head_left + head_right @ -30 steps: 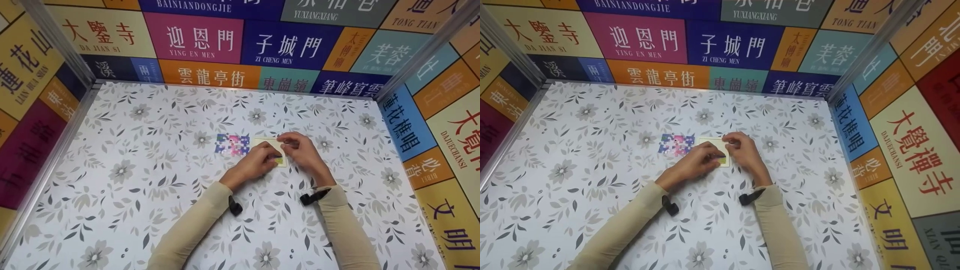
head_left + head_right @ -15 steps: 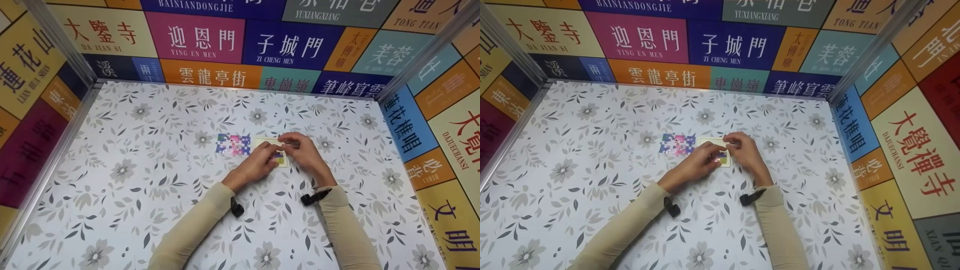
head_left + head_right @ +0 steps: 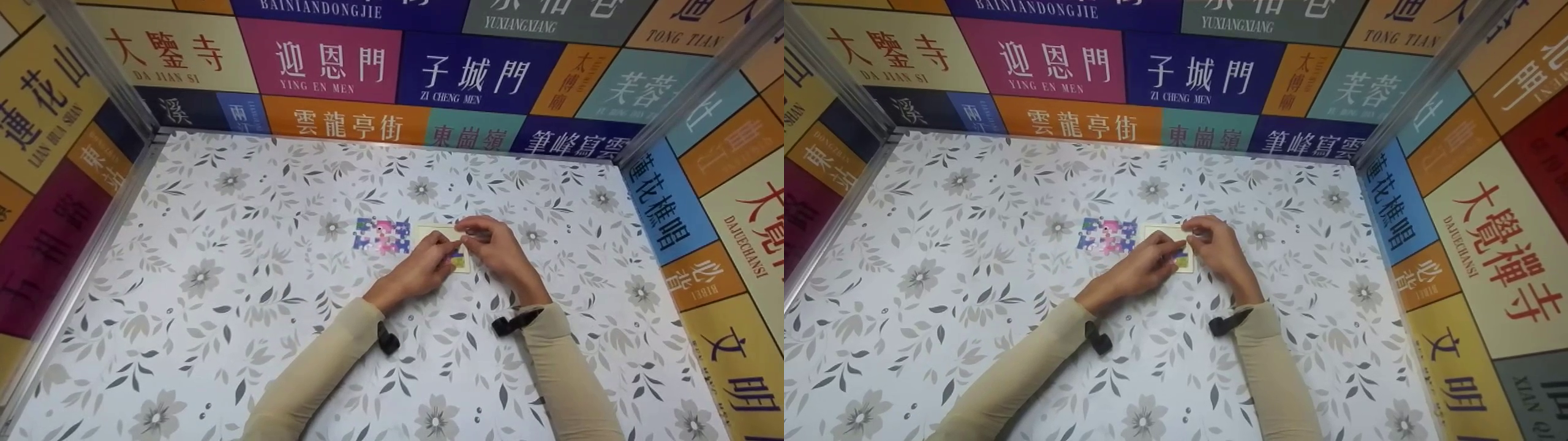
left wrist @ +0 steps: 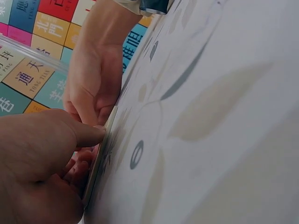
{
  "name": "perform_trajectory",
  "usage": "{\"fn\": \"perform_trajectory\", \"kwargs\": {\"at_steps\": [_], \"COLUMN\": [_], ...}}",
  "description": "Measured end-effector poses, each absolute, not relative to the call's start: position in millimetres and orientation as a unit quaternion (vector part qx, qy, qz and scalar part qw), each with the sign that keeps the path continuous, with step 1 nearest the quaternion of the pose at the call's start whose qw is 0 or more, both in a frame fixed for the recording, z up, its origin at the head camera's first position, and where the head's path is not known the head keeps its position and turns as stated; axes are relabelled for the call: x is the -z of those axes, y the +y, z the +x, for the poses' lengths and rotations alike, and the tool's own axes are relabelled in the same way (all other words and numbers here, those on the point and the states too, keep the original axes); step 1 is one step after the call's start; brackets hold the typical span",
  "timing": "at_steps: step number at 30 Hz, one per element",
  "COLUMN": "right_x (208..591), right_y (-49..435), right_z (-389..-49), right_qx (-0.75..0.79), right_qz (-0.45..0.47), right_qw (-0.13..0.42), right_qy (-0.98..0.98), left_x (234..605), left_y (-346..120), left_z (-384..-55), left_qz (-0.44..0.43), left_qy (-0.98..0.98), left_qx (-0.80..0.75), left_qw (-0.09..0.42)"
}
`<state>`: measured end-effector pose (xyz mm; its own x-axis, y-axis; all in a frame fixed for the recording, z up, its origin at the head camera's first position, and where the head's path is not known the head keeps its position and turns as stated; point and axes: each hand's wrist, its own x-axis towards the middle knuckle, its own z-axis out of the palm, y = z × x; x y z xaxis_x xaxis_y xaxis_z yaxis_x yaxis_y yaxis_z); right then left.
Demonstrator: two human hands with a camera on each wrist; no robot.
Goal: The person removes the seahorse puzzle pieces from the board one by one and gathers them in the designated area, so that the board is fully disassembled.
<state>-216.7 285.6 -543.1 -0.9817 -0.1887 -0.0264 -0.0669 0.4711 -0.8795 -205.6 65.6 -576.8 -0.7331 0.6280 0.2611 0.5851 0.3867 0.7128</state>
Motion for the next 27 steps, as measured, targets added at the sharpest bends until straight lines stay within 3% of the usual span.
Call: {"fn": "perform_trajectory", "kwargs": {"at_steps": [9,27], "right_x": [543.5,544.5], "right_y": [286.4,285.5], "right_z": [-217.3,-218.5], "right_qx": [0.511,0.516], "right_qz": [-0.082,-0.092], "right_qw": [0.060,0.054], "right_qy": [0.854,0.850], "left_x": [554.4,577.7], "left_y": [61.8,66.8], "left_z": [-192.9,-198.7], "left_qz": [0.370,0.354], "left_qy": [0.837,0.832], "left_qx": [-0.403,-0.428], "left_qw": [0.012,-0.004]}}
